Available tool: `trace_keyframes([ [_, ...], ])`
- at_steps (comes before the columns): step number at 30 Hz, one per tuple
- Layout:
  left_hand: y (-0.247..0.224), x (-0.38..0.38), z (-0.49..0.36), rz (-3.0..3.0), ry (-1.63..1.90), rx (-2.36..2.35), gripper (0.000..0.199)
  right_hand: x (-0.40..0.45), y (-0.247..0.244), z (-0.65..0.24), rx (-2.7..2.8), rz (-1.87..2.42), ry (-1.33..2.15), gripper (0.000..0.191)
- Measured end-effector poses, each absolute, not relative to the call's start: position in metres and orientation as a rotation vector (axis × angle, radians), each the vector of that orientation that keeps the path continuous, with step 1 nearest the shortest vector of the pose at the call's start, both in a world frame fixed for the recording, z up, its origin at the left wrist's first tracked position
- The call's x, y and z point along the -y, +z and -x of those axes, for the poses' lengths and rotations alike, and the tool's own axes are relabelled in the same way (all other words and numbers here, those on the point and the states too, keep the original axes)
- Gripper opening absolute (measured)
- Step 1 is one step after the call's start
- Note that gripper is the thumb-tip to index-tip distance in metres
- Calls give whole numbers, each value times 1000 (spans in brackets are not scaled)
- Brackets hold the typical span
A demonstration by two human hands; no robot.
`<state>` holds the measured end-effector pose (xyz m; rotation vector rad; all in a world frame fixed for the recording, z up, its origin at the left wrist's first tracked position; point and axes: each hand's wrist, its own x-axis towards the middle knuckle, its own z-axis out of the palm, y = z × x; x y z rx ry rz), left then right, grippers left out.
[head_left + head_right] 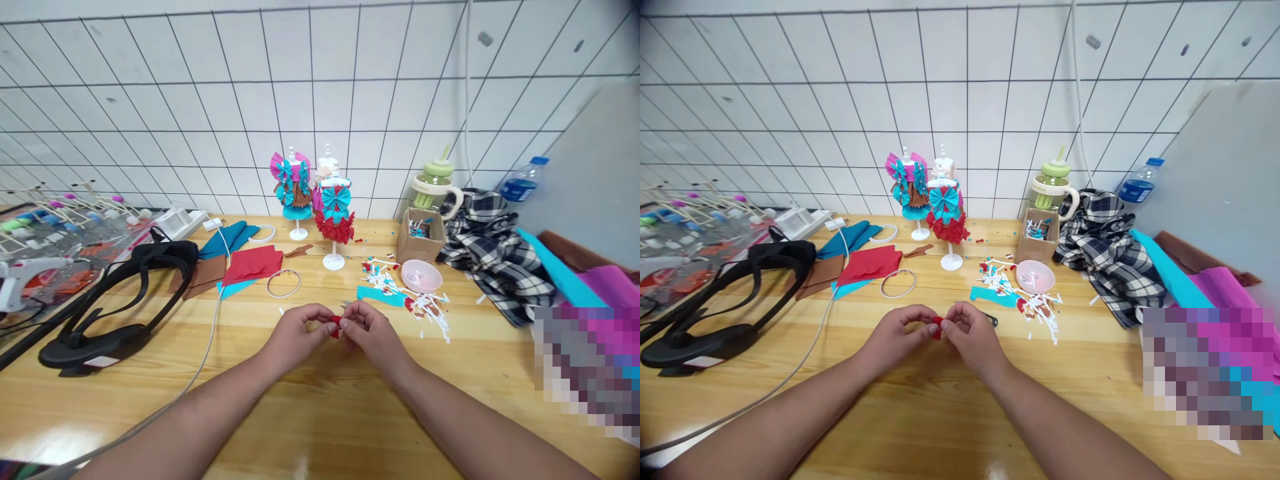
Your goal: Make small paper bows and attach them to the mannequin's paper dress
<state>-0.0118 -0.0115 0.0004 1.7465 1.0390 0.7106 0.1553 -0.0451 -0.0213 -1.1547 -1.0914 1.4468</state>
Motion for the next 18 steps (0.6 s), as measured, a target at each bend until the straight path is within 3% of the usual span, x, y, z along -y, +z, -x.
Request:
trace_keyframes([
  [5,-2,10,11,-1660,754,-1101,14,46,-20,-154,1085,1228,1458,23],
  [12,-5,13,12,-1795,700,-1114,14,45,-15,-155,1398,1365,1088,8],
  [18,-5,9,14,-1754,789,-1148,15,45,-17,-156,1320,1352,1161,16],
])
